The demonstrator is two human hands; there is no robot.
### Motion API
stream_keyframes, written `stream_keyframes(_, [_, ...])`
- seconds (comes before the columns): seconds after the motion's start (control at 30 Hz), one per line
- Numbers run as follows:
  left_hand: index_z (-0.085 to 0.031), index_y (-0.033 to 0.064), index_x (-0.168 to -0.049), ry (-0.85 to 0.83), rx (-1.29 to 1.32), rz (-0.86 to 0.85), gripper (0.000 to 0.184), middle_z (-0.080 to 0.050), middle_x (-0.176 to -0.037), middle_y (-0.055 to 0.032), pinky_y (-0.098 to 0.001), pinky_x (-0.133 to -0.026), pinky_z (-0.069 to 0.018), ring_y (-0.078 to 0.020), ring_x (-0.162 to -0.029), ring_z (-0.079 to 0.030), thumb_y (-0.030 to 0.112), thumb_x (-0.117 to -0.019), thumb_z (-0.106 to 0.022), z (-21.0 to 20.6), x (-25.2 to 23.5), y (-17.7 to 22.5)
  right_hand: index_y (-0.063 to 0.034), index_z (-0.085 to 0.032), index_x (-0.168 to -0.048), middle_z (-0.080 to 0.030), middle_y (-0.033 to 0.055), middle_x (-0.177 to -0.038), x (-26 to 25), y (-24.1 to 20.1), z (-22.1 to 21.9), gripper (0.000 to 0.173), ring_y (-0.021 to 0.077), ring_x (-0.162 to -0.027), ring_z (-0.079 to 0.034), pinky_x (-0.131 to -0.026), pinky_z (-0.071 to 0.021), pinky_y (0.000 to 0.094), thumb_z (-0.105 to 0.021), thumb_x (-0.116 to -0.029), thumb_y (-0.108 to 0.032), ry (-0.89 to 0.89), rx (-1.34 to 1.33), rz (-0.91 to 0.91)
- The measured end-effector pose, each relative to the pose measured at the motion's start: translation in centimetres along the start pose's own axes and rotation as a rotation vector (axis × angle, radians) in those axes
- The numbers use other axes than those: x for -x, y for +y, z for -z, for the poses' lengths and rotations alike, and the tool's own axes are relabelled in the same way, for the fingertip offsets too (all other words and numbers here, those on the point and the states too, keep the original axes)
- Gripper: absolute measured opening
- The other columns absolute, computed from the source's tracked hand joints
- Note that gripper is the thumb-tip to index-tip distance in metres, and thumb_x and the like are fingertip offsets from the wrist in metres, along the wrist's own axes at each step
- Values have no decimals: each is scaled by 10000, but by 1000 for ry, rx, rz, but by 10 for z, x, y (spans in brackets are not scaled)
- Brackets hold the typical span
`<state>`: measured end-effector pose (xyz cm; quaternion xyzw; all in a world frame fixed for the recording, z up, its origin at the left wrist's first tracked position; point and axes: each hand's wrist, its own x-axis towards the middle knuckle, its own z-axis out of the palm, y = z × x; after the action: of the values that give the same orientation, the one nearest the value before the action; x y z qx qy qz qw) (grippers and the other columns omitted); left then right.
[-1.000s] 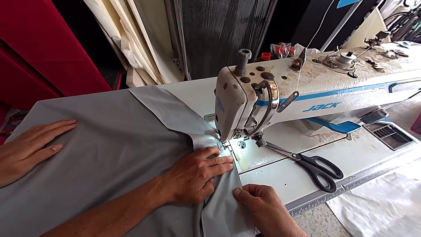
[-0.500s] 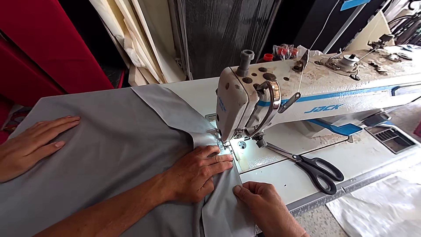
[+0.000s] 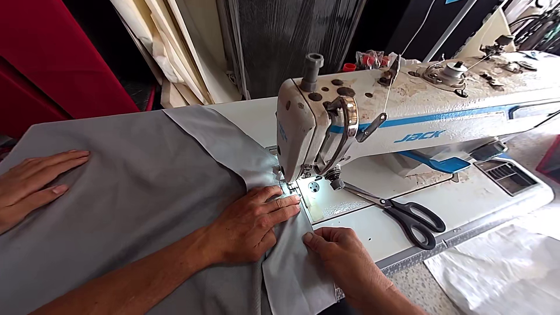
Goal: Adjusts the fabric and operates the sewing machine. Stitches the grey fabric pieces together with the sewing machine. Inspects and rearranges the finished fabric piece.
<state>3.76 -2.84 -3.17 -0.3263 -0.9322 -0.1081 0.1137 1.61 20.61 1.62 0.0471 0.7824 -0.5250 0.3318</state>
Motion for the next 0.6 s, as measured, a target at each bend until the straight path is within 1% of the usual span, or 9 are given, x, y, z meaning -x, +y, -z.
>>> stream_keyframes(0.1, [-645, 215, -1404, 10, -28, -13, 538, -558, -1514, 68, -387, -1156, -381, -201, -1424, -464, 196, -929, -395, -1, -1, 0, -102, -703, -781, -623, -14, -673, -5, -4, 1, 252, 65, -610, -587, -556, -457, 243, -650, -1010, -192, -2, 13, -10])
stream_keyframes(0.23, [-654, 238, -1397, 34, -38, -25, 534, -586, -1482, 87, -388, -1162, -380, -195, -1407, -486, 172, -938, -389, -1, 0, -2, -103, -689, -762, -623, -4, -684, -11, -10, 0, 255, 73, -630, -594, -573, -462, 249, -657, -1002, -184, -10, 32, -27])
stream_keyframes(0.33, [-662, 242, -1386, 47, -35, -32, 522, -595, -1474, 89, -398, -1153, -394, -196, -1402, -495, 169, -944, -394, -1, 1, -4, -95, -695, -778, -635, 4, -694, -14, -14, -1, 240, 79, -642, -611, -593, -486, 258, -664, -997, -188, -20, 49, -45])
stream_keyframes(0.47, [-662, 251, -1388, 35, -15, -53, 516, -587, -1479, 106, -374, -1165, -385, -180, -1415, -479, 167, -954, -396, 4, 4, -12, -97, -697, -770, -636, 12, -709, -18, -18, -7, 239, 89, -660, -612, -606, -483, 274, -667, -988, -190, -31, 55, -66])
stream_keyframes(0.53, [-668, 262, -1380, 32, -11, -65, 510, -590, -1473, 112, -362, -1164, -387, -167, -1408, -483, 169, -961, -394, 5, 5, -18, -94, -693, -770, -646, 23, -713, -19, -19, -9, 236, 101, -665, -632, -613, -510, 285, -665, -986, -184, -35, 32, -77])
stream_keyframes(0.6, [-663, 279, -1386, 32, -15, -70, 519, -589, -1471, 125, -353, -1162, -384, -153, -1407, -481, 168, -963, -385, 5, 4, -23, -90, -685, -771, -646, 28, -715, -21, -21, -10, 236, 106, -667, -636, -616, -515, 289, -659, -988, -179, -40, 12, -85])
